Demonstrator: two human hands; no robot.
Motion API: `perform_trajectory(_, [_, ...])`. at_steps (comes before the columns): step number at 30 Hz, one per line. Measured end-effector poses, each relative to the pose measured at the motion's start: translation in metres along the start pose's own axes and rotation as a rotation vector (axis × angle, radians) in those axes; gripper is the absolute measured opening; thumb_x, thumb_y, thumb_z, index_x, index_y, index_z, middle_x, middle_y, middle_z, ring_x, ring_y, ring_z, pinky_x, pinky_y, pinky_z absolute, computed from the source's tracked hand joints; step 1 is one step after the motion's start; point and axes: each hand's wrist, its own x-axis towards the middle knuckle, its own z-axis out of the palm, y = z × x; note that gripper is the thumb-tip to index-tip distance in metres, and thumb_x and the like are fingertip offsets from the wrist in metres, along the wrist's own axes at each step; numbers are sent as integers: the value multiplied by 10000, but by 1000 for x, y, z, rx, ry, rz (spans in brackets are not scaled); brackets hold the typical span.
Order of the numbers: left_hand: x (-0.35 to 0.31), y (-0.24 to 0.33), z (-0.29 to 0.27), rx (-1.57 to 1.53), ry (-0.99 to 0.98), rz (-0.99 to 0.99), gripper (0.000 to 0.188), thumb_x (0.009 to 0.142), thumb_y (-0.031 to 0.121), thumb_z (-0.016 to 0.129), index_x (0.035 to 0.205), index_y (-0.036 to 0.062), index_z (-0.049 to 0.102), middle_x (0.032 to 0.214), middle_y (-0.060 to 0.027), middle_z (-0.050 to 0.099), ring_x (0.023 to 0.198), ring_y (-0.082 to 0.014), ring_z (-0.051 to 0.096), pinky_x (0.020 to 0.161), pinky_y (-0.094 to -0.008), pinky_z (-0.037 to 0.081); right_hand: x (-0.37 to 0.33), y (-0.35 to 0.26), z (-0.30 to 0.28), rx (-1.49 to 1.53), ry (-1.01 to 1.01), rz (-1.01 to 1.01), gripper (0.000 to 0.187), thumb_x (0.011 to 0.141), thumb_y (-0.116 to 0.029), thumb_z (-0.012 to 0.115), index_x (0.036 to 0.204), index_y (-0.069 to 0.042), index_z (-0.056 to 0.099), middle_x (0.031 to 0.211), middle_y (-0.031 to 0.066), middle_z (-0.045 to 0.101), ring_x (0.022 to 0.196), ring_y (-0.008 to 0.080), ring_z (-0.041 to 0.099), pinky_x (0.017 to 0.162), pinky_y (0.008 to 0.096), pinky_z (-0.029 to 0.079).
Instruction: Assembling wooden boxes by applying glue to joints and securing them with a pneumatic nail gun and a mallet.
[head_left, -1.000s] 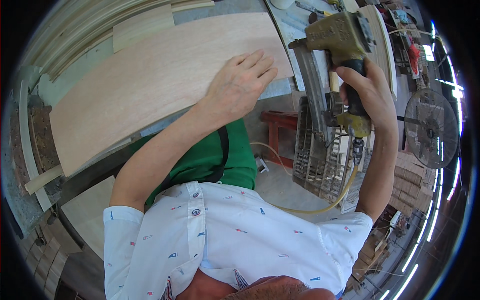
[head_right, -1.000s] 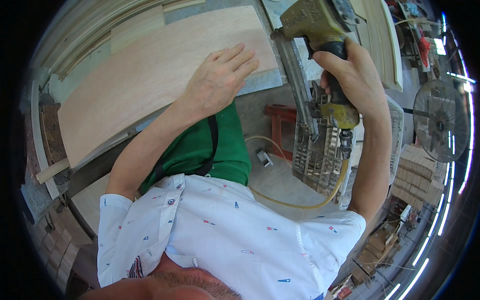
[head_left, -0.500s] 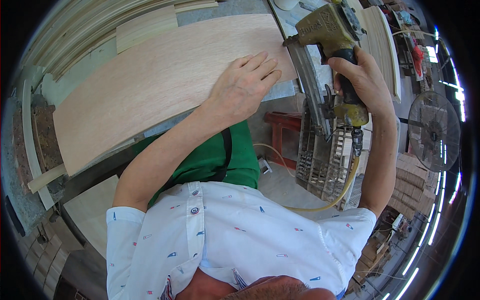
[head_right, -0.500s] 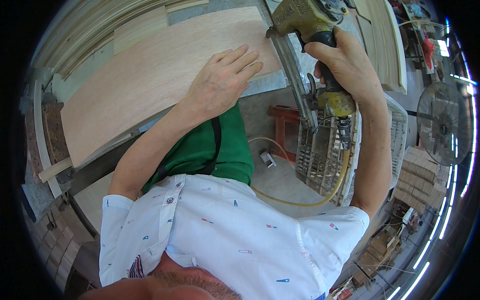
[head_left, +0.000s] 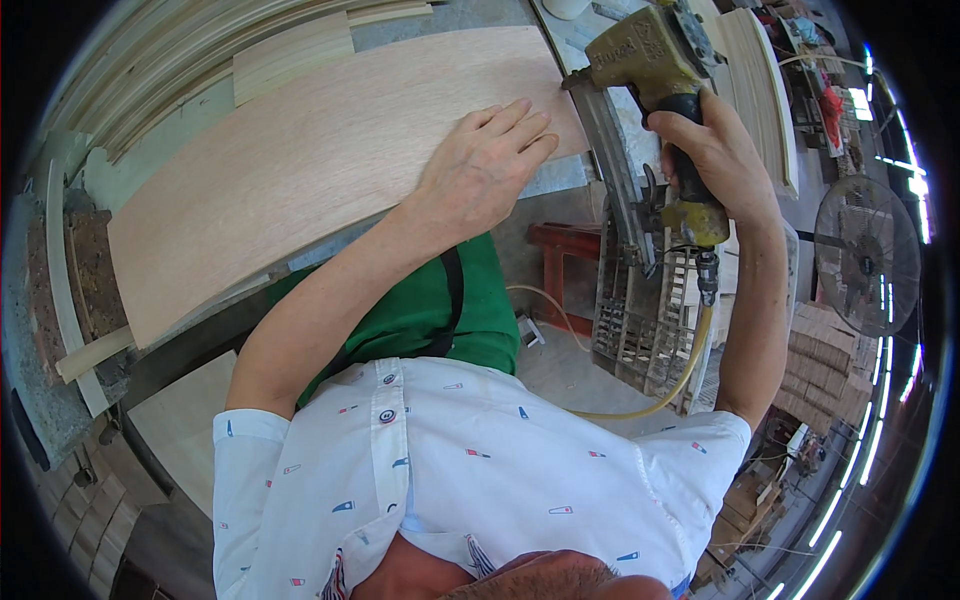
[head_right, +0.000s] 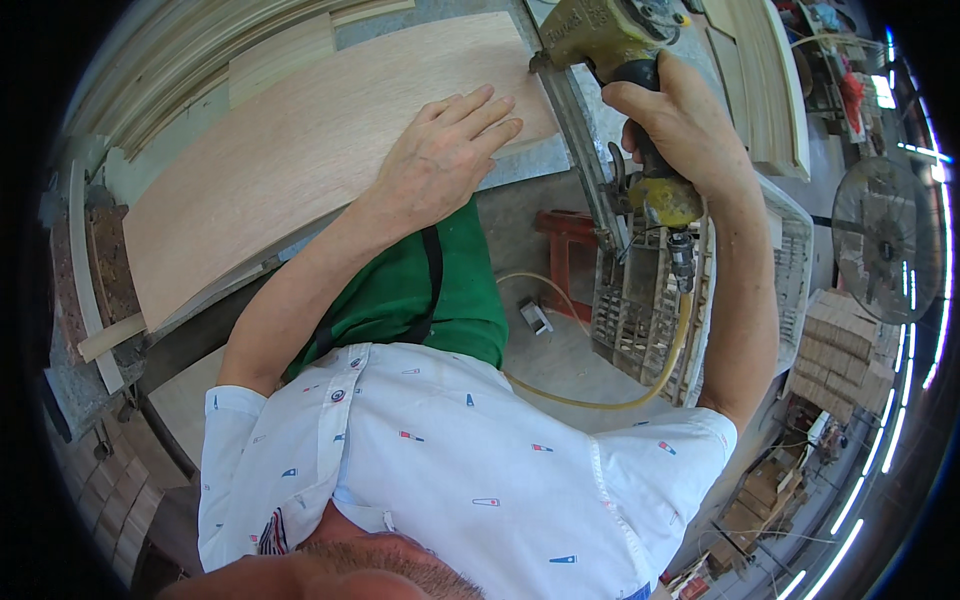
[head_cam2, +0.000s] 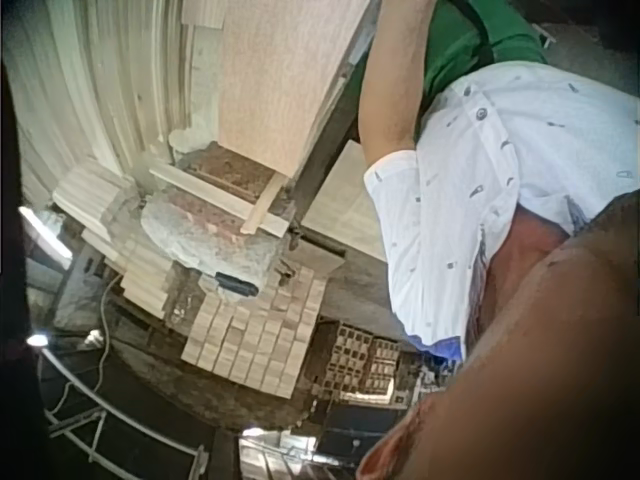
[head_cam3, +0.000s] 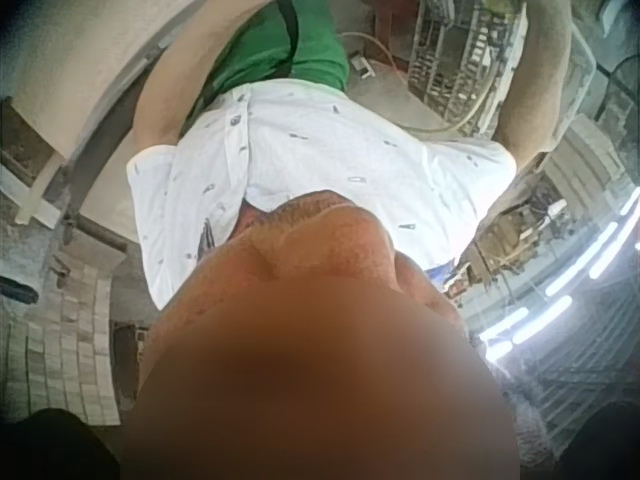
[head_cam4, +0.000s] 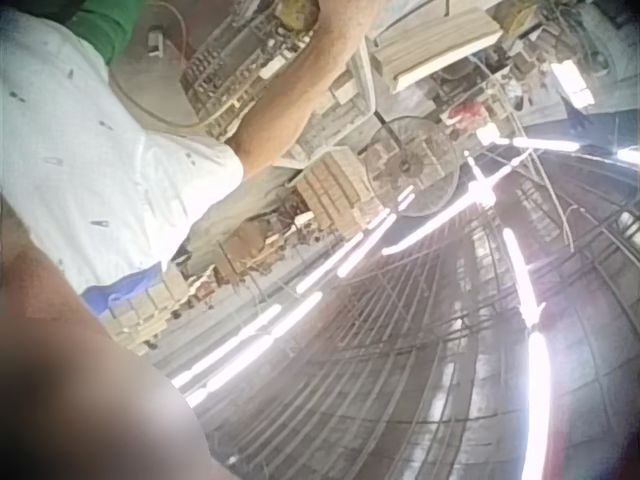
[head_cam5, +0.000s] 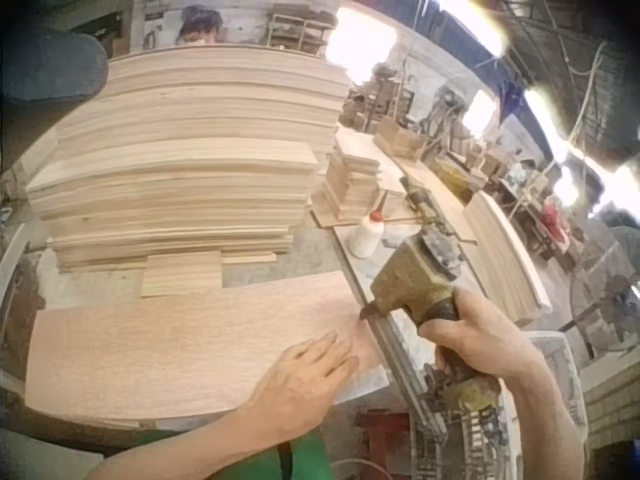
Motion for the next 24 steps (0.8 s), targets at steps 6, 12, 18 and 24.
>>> perform_trajectory(6, [0,-4,3,-50,37,20,423,703,67,659,1119,57,580,1208,-100,558,1207,-273,483,988,-390,401,-30,-5,-9,108,52,15,219,820,-184,625,890,6,545,647,37,554,541,104,544,496,258,419])
perform_trajectory(12, [-42,-16,-34,-73,77,-89,340,630,213,677,913,32,619,1011,-127,607,1072,-274,554,920,-361,449,-64,-16,19,129,124,38,266,851,-140,600,1083,-16,562,720,20,565,536,89,506,476,227,379])
perform_trajectory(18, [-188,-46,-145,261,101,-407,345,753,215,664,1029,12,626,1116,-126,615,1143,-272,535,977,-389,412,-61,-46,53,180,-78,-141,306,846,-153,646,1073,11,521,733,62,554,532,119,520,474,248,413])
perform_trajectory(24, [-314,-70,-251,460,309,-855,217,843,153,618,986,-3,667,1082,-113,647,1065,-276,591,936,-354,454,-52,-103,94,168,-235,-254,253,833,-135,640,998,15,521,692,65,542,513,130,518,465,255,413])
